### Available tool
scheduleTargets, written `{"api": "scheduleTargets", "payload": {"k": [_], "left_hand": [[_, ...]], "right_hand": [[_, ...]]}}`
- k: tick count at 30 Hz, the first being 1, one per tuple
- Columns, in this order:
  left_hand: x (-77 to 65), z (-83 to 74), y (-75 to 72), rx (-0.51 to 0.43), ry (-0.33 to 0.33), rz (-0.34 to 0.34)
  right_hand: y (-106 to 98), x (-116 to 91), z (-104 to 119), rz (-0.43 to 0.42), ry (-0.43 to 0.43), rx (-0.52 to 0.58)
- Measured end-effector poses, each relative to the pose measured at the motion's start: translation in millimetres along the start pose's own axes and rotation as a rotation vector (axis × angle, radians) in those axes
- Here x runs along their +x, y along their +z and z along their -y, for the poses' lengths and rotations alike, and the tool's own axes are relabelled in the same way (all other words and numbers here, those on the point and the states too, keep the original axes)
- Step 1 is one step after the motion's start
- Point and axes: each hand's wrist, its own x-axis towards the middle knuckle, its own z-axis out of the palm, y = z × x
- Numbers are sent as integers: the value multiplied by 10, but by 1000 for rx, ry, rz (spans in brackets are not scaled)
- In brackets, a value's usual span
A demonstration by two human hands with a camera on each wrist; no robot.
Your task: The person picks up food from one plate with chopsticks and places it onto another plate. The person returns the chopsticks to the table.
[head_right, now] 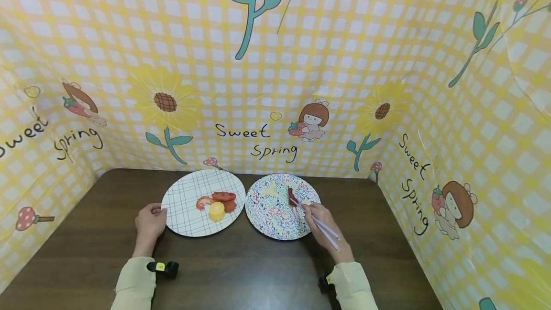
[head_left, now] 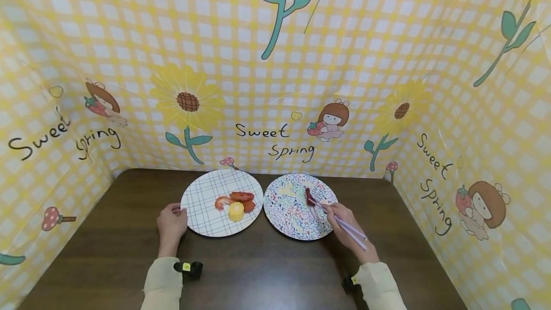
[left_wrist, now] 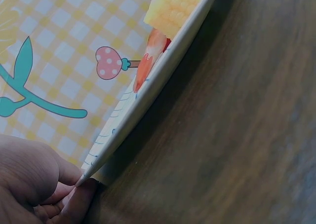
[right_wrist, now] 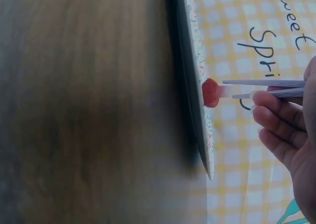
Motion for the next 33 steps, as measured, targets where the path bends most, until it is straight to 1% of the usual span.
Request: {"api": "scheduleTargets", "payload": {"k": [2, 5, 7, 9, 12, 14, 16, 18, 20, 21, 22, 23, 24, 25, 26, 27, 28, 29, 30, 32, 33], "left_hand": [[-2, 3, -2, 2, -4, 2], [6, 3, -6, 2, -6, 1], [13, 2, -12, 1, -8, -1], [19, 6, -17, -1, -8, -3], [21, 11, -22, -1, 0, -10], [16, 10, -22, 2, 6, -11], [6, 1, -20, 5, 8, -10], [-3, -7, -18, 5, 2, -6], [-7, -15, -12, 1, -1, -1], [-6, -19, -7, 0, -2, 0], [-7, -21, -4, -2, -3, -1], [-4, -22, -1, -2, -2, -2], [-3, -22, 1, -2, -1, -3], [-1, -23, 3, -1, 2, -4], [-2, -23, 5, -1, 4, -7], [-3, -21, 6, 0, 7, -12], [-6, -19, 8, 1, 9, -16], [-6, -16, 10, 0, 11, -19], [-8, -14, 10, 1, 13, -22], [-10, -9, 9, 1, 15, -26], [-10, -5, 8, 1, 15, -27]], "right_hand": [[18, 15, -17, -6, 3, 0], [43, 81, -68, -29, 32, 18], [60, 151, -109, -33, 72, 35], [74, 230, -151, -11, 127, 56], [97, 364, -197, 56, 214, 57], [114, 453, -219, 115, 271, 38], [127, 543, -225, 180, 314, -6], [139, 624, -226, 265, 341, -54], [146, 686, -223, 343, 378, -57], [151, 710, -224, 379, 382, -67], [159, 727, -225, 401, 406, -45], [166, 737, -233, 421, 408, -42], [178, 742, -242, 418, 414, -20], [193, 739, -258, 407, 415, 13], [203, 730, -271, 395, 381, 14], [214, 711, -284, 378, 316, -6], [228, 693, -290, 349, 308, 18], [241, 668, -297, 322, 269, 12], [259, 640, -311, 282, 180, -12], [274, 608, -294, 216, 118, -20], [283, 598, -285, 191, 104, -13]]}}
